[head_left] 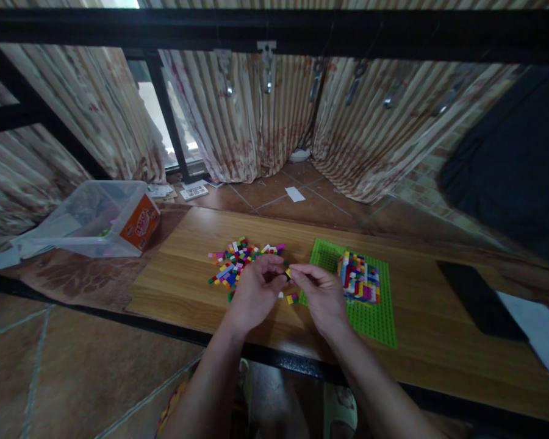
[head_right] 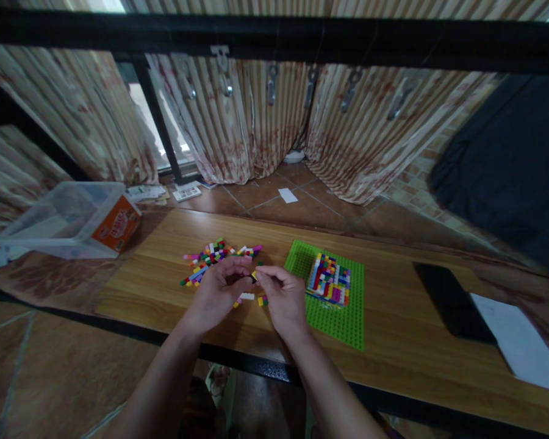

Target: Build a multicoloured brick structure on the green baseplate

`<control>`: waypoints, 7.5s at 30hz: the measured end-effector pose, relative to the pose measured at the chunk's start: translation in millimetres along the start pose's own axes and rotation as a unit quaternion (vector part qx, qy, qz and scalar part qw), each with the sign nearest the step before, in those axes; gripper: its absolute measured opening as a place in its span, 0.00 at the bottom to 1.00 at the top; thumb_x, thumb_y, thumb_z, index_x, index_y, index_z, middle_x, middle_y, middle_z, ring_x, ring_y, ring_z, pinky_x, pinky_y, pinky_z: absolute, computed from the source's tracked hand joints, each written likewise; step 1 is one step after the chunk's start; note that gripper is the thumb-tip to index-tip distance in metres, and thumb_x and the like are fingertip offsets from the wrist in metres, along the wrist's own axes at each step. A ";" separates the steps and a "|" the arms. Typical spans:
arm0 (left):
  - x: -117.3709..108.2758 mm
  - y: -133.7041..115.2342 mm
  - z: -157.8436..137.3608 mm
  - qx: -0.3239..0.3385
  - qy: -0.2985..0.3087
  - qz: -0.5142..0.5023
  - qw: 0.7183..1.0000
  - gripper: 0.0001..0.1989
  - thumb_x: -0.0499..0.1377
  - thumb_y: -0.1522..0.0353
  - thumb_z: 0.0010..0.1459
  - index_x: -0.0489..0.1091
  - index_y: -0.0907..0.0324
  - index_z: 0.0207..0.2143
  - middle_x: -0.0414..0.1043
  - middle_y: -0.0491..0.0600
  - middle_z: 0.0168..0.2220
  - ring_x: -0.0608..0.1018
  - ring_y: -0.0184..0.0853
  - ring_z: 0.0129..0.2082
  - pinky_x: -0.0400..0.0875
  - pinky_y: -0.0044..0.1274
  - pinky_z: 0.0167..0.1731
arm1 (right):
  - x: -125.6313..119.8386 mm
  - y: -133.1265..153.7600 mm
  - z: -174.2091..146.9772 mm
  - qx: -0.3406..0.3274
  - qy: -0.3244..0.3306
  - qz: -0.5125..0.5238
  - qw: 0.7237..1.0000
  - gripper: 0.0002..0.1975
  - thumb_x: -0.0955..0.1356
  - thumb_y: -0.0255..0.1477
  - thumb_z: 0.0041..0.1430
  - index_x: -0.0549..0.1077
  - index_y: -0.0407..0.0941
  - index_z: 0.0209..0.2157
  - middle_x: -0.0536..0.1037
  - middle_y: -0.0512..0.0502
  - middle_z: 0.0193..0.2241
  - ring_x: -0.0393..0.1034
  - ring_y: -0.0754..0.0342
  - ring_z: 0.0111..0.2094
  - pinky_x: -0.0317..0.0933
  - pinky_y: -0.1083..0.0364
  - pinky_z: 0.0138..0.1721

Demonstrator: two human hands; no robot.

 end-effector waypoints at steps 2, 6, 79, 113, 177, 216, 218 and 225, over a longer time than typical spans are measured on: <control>-0.6 1.8 -0.3 -0.006 -0.011 -0.005 1.000 0.13 0.61 0.73 0.49 0.70 0.63 0.40 0.74 0.50 0.35 0.77 0.32 0.33 0.72 0.24 0.33 | -0.2 2.8 -1.7 -0.014 -0.007 -0.012 1.000 0.05 0.73 0.32 0.48 0.80 0.47 0.29 0.81 0.50 0.25 0.72 0.55 0.27 0.66 0.55 0.32; -1.2 3.5 -1.6 -0.020 -0.033 -0.011 0.999 0.11 0.61 0.74 0.48 0.71 0.64 0.37 0.74 0.51 0.35 0.76 0.33 0.33 0.73 0.26 0.35 | 0.4 12.3 -6.1 -0.059 -0.016 -0.033 0.998 0.04 0.72 0.31 0.50 0.80 0.47 0.29 0.81 0.49 0.28 0.74 0.54 0.30 0.67 0.55 0.34; 118.5 1.6 -13.6 0.114 0.146 0.377 0.907 0.21 0.54 0.72 0.58 0.64 0.57 0.55 0.72 0.54 0.50 0.78 0.43 0.46 0.72 0.34 0.46 | -127.5 37.7 -1.5 -0.152 -0.119 -0.324 0.926 0.08 0.69 0.35 0.56 0.76 0.45 0.28 0.76 0.46 0.29 0.71 0.51 0.33 0.64 0.53 0.36; 59.8 -14.5 9.2 0.137 -0.021 0.288 0.948 0.19 0.55 0.75 0.56 0.68 0.60 0.51 0.77 0.54 0.41 0.79 0.36 0.33 0.74 0.29 0.36 | -140.3 34.8 -3.3 -0.100 -0.197 -0.142 0.965 0.09 0.73 0.35 0.49 0.75 0.44 0.26 0.74 0.52 0.22 0.67 0.57 0.24 0.62 0.56 0.28; 7.0 0.9 29.4 0.059 -0.041 0.207 0.976 0.16 0.61 0.62 0.53 0.75 0.60 0.43 0.79 0.50 0.36 0.79 0.36 0.32 0.72 0.26 0.34 | -140.6 39.4 -7.5 -0.070 -0.096 -0.372 0.921 0.06 0.68 0.28 0.54 0.78 0.46 0.33 0.82 0.47 0.30 0.76 0.51 0.31 0.67 0.52 0.35; 26.4 -11.7 21.3 0.068 0.000 0.335 0.940 0.16 0.55 0.65 0.57 0.73 0.63 0.44 0.79 0.53 0.37 0.80 0.38 0.35 0.75 0.29 0.38 | -126.0 31.2 2.8 -0.081 -0.084 -0.357 0.927 0.02 0.71 0.28 0.53 0.75 0.45 0.27 0.80 0.49 0.26 0.75 0.53 0.28 0.63 0.56 0.32; 28.3 -9.4 21.3 0.071 0.008 0.336 0.939 0.16 0.55 0.65 0.58 0.73 0.64 0.44 0.79 0.53 0.38 0.80 0.38 0.35 0.74 0.30 0.38 | -125.0 31.3 3.4 -0.079 -0.085 -0.364 0.924 0.02 0.71 0.27 0.52 0.75 0.45 0.26 0.80 0.49 0.26 0.75 0.53 0.28 0.63 0.56 0.32; 48.1 -9.2 17.8 0.099 0.039 0.360 0.927 0.11 0.54 0.69 0.58 0.74 0.60 0.40 0.79 0.50 0.37 0.80 0.36 0.34 0.73 0.27 0.38 | -130.8 32.2 0.2 -0.073 -0.098 -0.348 0.930 0.06 0.71 0.32 0.52 0.76 0.45 0.31 0.80 0.48 0.27 0.75 0.52 0.28 0.65 0.55 0.32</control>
Point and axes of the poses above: each hand's wrist, its own z-axis towards the middle knuckle, its own x-axis out of the palm, y = z × x, the point moved 8 cm from there along z, towards the middle knuckle
